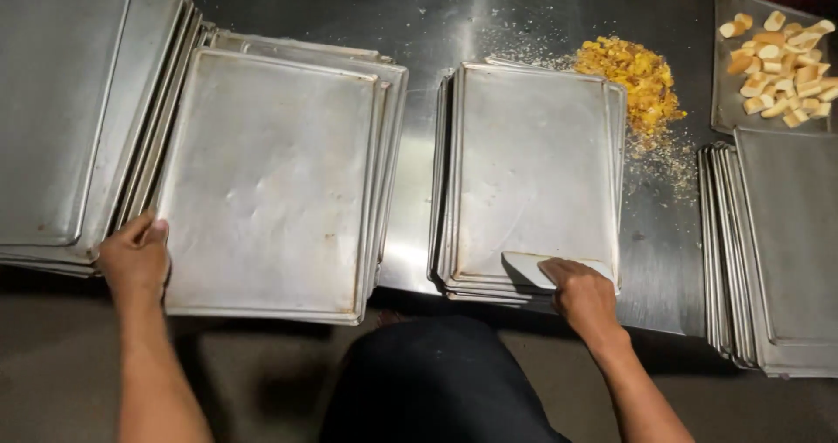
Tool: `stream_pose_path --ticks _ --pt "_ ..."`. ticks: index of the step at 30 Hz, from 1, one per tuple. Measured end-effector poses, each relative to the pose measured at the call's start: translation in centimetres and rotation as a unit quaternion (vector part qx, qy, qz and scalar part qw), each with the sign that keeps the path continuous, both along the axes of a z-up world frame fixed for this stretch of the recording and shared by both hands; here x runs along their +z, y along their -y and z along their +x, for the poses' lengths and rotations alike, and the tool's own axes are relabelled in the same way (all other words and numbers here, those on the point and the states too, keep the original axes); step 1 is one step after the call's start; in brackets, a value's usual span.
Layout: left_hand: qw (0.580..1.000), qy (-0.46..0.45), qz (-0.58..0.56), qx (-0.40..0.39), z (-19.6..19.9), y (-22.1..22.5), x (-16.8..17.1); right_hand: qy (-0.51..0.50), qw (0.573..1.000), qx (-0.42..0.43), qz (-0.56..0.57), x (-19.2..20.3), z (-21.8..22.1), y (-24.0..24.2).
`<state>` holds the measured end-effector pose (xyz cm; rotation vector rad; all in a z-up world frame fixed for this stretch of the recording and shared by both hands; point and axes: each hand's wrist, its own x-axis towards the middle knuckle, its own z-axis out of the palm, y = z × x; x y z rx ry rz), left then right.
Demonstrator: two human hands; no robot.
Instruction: Cleaning and scraping metal baking trays using a plastic scraper on a metal work table.
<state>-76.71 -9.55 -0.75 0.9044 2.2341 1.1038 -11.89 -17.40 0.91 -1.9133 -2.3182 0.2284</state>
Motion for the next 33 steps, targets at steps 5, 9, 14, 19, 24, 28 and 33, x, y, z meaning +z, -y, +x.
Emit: stream_pose_path --ticks 5,9,14,19,24,28,33 --pt "0.907 -0.337 0.180 0.175 11.4 7.6 -4.5 0.043 0.993 -0.081 -0.070 2.0 -1.7 -0.9" --pt "0.921 0.171 0.275 0.217 15.7 8.8 -12.3 0.056 0.991 -0.100 -0.072 0.6 -1.4 0.1" --pt "0.960 0.109 0.203 0.159 17.0 5.0 -11.0 0.053 0.991 -0.110 -0.046 -0.1 -1.1 -0.9" --pt "0.979 -0.040 0.073 0.187 15.9 3.2 -17.1 0.053 0.987 -0.116 -0.097 1.2 -1.7 -0.1" --pt "0.952 -0.284 0.040 0.112 22.1 3.8 -7.2 0.015 0.999 0.014 -0.048 0.7 -3.5 1.3" --pt "0.972 -0.056 0.003 -0.230 33.1 4.3 -4.1 0.003 0.992 0.091 -0.089 0.1 -5.8 1.2" --pt "0.921 0.143 -0.111 -0.346 38.5 2.8 -6.6 0.091 0.989 0.084 -0.080 -3.2 -5.1 -7.7"
